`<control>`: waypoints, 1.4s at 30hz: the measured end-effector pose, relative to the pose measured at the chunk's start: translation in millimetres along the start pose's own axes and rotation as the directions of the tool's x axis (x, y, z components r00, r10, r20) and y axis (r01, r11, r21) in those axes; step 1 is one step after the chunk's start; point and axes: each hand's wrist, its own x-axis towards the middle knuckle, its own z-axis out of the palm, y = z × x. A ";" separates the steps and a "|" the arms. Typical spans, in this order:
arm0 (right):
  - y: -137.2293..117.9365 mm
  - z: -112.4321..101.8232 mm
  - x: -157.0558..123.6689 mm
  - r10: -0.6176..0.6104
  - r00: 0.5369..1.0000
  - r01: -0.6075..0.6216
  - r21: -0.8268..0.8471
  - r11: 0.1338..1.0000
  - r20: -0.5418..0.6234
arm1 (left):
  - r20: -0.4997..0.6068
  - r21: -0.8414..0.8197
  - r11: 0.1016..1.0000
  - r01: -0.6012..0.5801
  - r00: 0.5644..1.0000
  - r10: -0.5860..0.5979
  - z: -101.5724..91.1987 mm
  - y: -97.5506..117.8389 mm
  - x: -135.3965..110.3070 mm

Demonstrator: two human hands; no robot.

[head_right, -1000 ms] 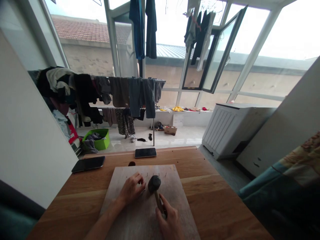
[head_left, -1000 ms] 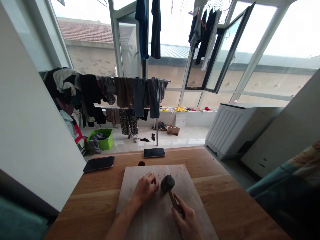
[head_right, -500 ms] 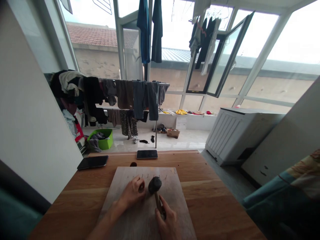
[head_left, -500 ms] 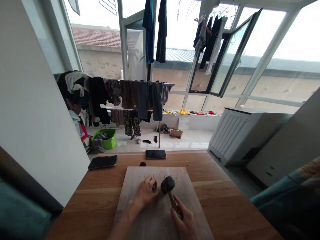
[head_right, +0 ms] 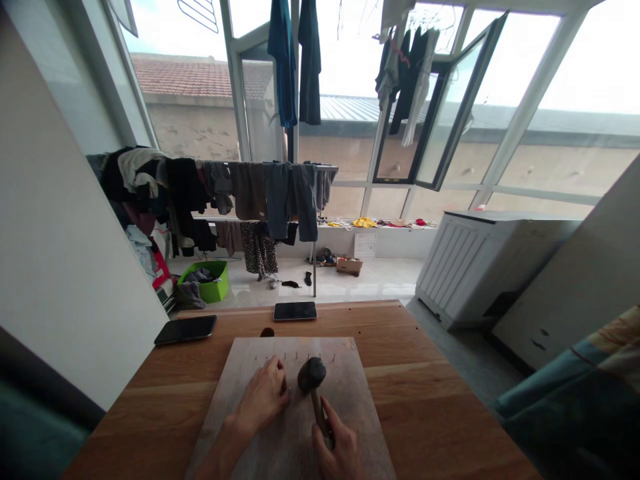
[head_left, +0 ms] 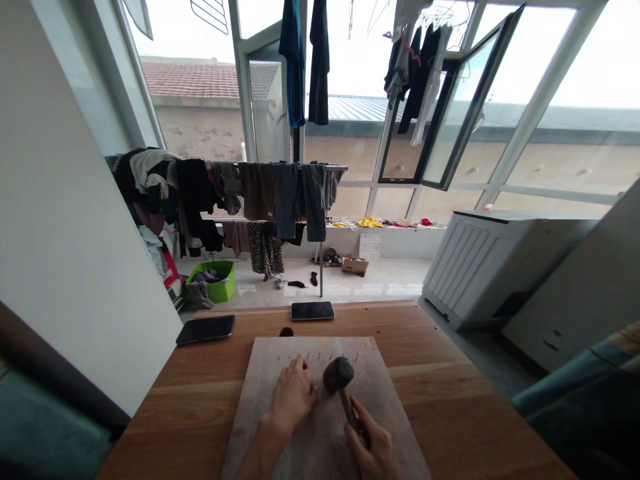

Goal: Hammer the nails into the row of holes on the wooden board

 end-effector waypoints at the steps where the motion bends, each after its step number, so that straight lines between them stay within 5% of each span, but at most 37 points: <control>1: -0.3 0.8 -0.5 -0.001 1.000 0.001 -0.006 1.000 -0.002 | -0.002 0.027 1.000 0.010 1.000 -0.010 -1.4 -0.5 0.2; 8: 3.5 3.5 -0.9 -0.027 0.999 0.026 -0.017 1.000 -0.040 | -0.077 0.008 0.993 0.117 0.990 -0.116 -18.1 -31.1 11.2; 12: 9.0 3.5 0.0 -0.027 0.999 0.026 -0.027 0.999 -0.028 | -0.115 0.032 0.996 0.080 0.990 -0.076 -24.6 -46.4 19.0; 28: 3.3 4.6 -1.4 -0.032 0.998 0.031 -0.014 0.999 -0.058 | -0.058 0.098 0.994 -0.043 0.997 0.049 -27.0 -42.1 44.3; 36: 7.5 3.9 -0.7 -0.025 0.999 0.022 -0.048 0.999 -0.047 | -0.190 -0.306 0.949 -0.076 0.982 0.017 -7.2 -53.6 44.2; 42: 10.1 4.2 -0.1 -0.015 0.999 0.013 -0.046 0.999 -0.042 | -0.273 -0.384 0.918 -0.102 0.962 -0.008 2.2 -62.9 37.4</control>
